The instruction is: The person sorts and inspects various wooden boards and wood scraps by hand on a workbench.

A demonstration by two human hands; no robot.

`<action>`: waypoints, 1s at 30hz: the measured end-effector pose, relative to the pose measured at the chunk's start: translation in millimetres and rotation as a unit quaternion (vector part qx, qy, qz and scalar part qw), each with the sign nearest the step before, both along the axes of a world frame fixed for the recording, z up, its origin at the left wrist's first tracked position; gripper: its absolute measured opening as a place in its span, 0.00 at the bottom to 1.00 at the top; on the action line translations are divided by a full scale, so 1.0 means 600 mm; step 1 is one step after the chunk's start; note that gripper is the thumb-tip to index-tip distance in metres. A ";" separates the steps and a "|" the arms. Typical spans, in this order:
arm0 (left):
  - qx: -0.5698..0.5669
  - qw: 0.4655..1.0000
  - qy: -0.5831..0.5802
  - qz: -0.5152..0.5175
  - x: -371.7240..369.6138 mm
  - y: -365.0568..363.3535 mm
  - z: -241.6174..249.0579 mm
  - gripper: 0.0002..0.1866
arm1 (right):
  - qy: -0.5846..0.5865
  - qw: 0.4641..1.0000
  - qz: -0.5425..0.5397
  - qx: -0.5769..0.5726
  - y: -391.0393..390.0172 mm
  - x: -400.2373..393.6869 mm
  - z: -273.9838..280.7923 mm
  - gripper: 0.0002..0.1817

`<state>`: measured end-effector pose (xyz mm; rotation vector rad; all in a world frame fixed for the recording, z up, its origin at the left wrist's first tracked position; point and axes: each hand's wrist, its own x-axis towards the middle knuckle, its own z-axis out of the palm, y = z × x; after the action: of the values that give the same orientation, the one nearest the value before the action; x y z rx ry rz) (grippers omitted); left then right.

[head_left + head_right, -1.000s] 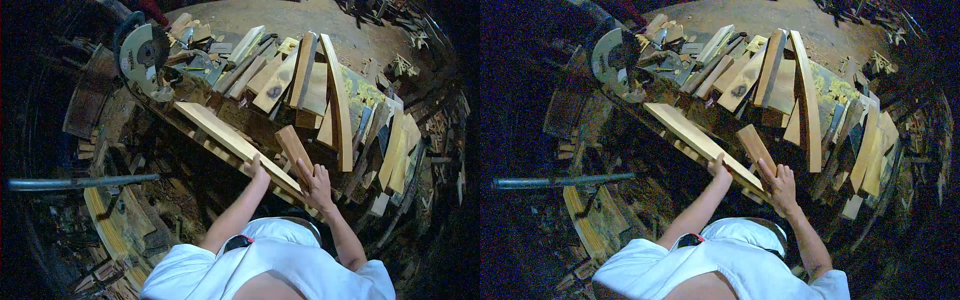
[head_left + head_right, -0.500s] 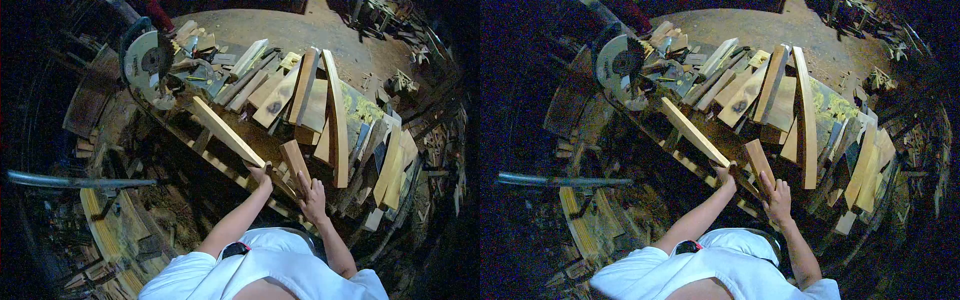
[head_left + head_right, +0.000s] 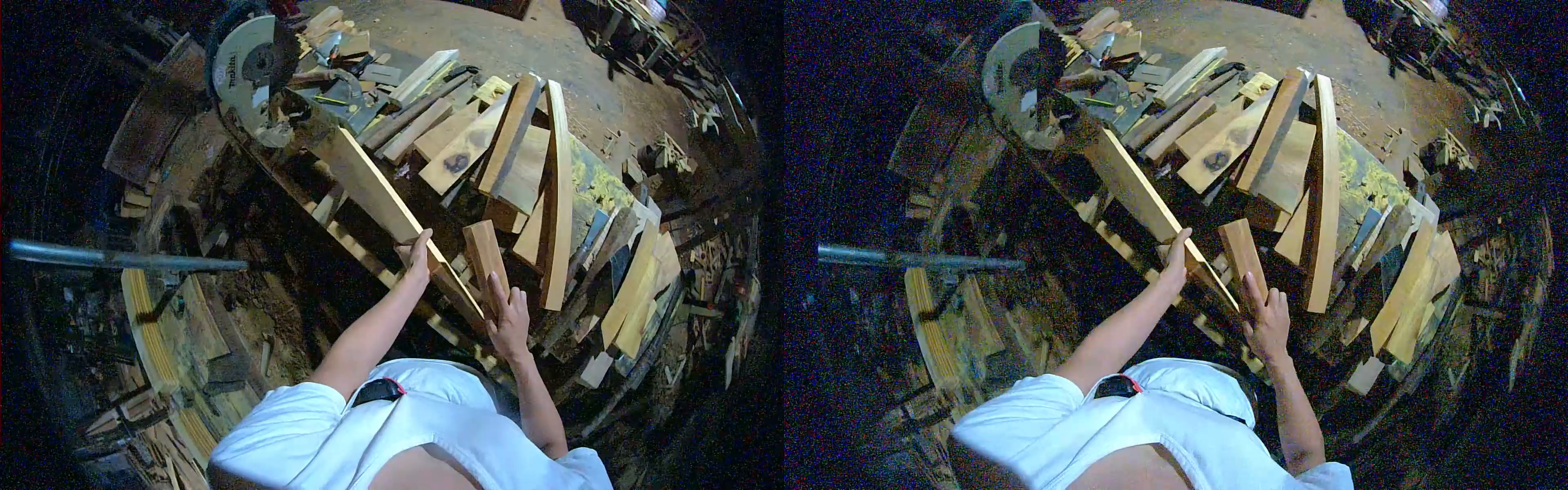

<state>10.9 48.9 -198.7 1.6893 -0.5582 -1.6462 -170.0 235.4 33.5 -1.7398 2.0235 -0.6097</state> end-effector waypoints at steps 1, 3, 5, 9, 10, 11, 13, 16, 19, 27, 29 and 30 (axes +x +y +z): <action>0.024 0.994 -0.100 0.043 -0.007 0.000 -0.001 0.62 | 0.009 1.000 0.005 -0.007 -0.002 -0.004 -0.001 0.51; 0.039 0.973 -0.224 0.024 -0.001 0.005 -0.032 0.70 | 0.018 1.000 0.006 -0.005 -0.003 -0.006 0.006 0.50; 0.052 0.971 -0.231 0.029 0.005 0.028 -0.054 0.71 | 0.021 1.000 0.015 -0.007 -0.007 -0.006 0.005 0.49; 0.099 0.950 -0.283 0.081 -0.037 0.036 0.195 0.65 | 0.020 1.000 -0.002 -0.010 -0.020 -0.003 -0.006 0.49; 0.140 0.936 -0.307 0.098 -0.039 0.034 0.218 0.61 | 0.022 1.000 0.007 -0.008 -0.024 -0.003 -0.011 0.49; 0.100 0.953 -0.280 0.056 -0.022 0.041 0.186 0.63 | 0.033 0.999 0.014 -0.020 -0.028 -0.001 -0.019 0.53; 0.068 0.963 -0.256 0.049 -0.006 0.038 0.153 0.62 | 0.044 0.998 0.030 -0.027 -0.039 0.005 -0.020 0.56; 0.048 0.968 -0.244 0.021 0.012 0.034 0.132 0.52 | 0.041 0.996 0.079 0.006 -0.061 0.030 -0.014 0.49; -0.007 0.994 -0.010 0.105 0.049 0.041 0.089 0.44 | 0.089 0.986 0.139 -0.030 -0.080 0.061 -0.046 0.41; -0.380 0.763 -0.415 -0.319 0.073 0.121 0.263 0.39 | 0.165 0.964 0.199 -0.054 -0.112 0.102 -0.136 0.33; -0.391 0.744 -0.403 -0.362 0.061 0.108 0.251 0.39 | 0.181 0.961 0.207 -0.043 -0.156 0.116 -0.167 0.23; -0.396 0.778 -0.381 -0.305 0.060 0.084 0.242 0.39 | 0.198 0.959 0.204 0.011 -0.193 0.141 -0.164 0.18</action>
<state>47.0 99.4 -53.7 1.4790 -2.0430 -0.7281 -85.1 119.6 -64.8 -2.3227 1.8004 -0.1103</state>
